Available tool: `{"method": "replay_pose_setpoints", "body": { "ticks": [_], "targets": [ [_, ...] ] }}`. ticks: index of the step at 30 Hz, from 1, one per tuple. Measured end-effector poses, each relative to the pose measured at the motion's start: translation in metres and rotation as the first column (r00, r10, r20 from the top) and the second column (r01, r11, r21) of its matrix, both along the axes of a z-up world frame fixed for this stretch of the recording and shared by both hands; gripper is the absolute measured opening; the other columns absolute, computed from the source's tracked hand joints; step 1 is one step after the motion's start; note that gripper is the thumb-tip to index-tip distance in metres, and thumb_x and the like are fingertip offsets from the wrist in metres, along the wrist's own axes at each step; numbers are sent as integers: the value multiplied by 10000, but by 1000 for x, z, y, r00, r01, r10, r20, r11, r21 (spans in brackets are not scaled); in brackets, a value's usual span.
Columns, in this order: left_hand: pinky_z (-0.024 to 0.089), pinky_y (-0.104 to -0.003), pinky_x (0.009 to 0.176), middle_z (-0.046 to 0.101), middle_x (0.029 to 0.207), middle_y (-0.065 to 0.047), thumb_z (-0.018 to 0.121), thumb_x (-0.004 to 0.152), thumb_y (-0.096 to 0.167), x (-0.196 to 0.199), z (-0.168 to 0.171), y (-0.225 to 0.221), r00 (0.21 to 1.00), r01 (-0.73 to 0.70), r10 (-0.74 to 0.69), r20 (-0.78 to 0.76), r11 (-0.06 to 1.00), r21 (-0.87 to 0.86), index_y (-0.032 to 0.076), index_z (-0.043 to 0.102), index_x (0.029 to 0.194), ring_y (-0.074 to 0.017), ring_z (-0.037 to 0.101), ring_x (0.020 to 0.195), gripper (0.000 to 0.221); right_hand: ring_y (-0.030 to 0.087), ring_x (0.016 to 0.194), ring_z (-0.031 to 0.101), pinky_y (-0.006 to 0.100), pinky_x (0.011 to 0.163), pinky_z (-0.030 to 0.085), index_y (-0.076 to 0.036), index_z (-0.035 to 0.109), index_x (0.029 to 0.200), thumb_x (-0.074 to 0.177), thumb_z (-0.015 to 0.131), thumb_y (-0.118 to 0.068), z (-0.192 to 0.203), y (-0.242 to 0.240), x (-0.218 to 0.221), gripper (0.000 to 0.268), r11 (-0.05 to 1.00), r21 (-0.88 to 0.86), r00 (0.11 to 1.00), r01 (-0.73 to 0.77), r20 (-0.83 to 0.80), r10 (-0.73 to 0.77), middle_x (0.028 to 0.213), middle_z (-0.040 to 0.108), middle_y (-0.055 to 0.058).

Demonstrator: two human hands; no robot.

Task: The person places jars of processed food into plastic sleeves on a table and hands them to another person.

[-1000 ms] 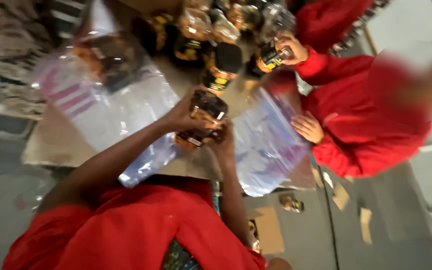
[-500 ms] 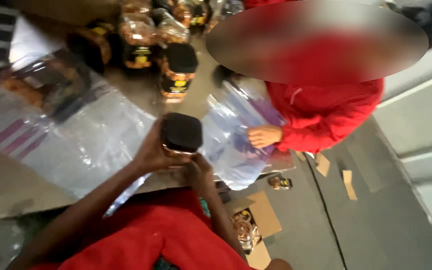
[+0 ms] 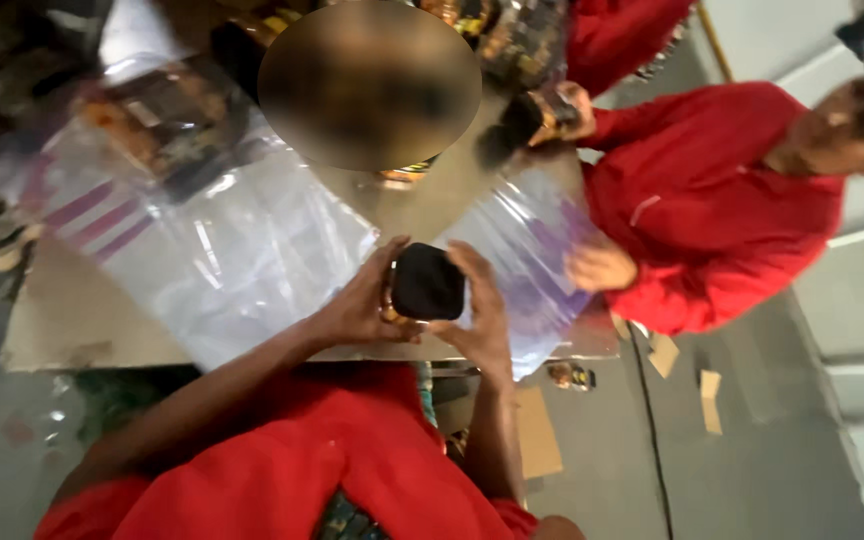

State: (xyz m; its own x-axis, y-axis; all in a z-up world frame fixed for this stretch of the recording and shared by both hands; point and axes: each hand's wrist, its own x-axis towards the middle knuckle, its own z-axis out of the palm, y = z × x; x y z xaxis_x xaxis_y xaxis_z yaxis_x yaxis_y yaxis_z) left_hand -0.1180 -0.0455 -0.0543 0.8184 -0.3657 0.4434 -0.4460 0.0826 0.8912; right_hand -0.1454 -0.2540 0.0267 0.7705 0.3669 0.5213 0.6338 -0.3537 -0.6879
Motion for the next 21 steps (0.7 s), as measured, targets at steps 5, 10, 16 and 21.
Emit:
{"method": "replay_pose_setpoints", "body": {
  "ticks": [5, 10, 16, 21],
  "targets": [
    [453, -454, 1079, 467, 1428, -233, 999, 509, 356, -1, -18, -7, 990, -127, 133, -37, 984, 124, -1, 280, 1519, -382, 502, 1328, 1290, 320, 1321, 618, 408, 1086, 539, -113, 703, 1293, 633, 972, -270, 15, 26, 5, 730, 979, -168, 990, 113, -68, -125, 1444, 581, 117],
    [469, -455, 1086, 471, 1443, -224, 934, 606, 266, -7, -34, -23, 976, -219, 219, 0, 975, 44, 19, 313, 1526, -396, 510, 1331, 1137, 335, 1303, 608, 419, 1063, 546, -126, 708, 1278, 650, 960, -293, 2, 37, -7, 697, 947, -165, 960, 276, 12, -278, 1443, 563, 128],
    [424, -485, 1106, 472, 1437, -244, 938, 623, 232, -15, -31, -20, 961, -255, 254, 110, 967, -7, 5, 316, 1508, -433, 482, 1340, 1105, 341, 1314, 544, 454, 1086, 510, -151, 698, 1307, 680, 961, -364, -15, 67, -21, 713, 815, -221, 842, 536, 206, -498, 1456, 531, 141],
    [437, -425, 1131, 479, 1425, -207, 912, 639, 239, -10, -7, -6, 994, -110, 111, 7, 983, 144, 31, 310, 1533, -369, 503, 1354, 1097, 358, 1387, 510, 481, 1159, 442, -144, 655, 1393, 640, 941, -371, 21, 34, -19, 837, 855, -424, 954, 300, 154, -259, 1561, 478, 144]
  ]
}}
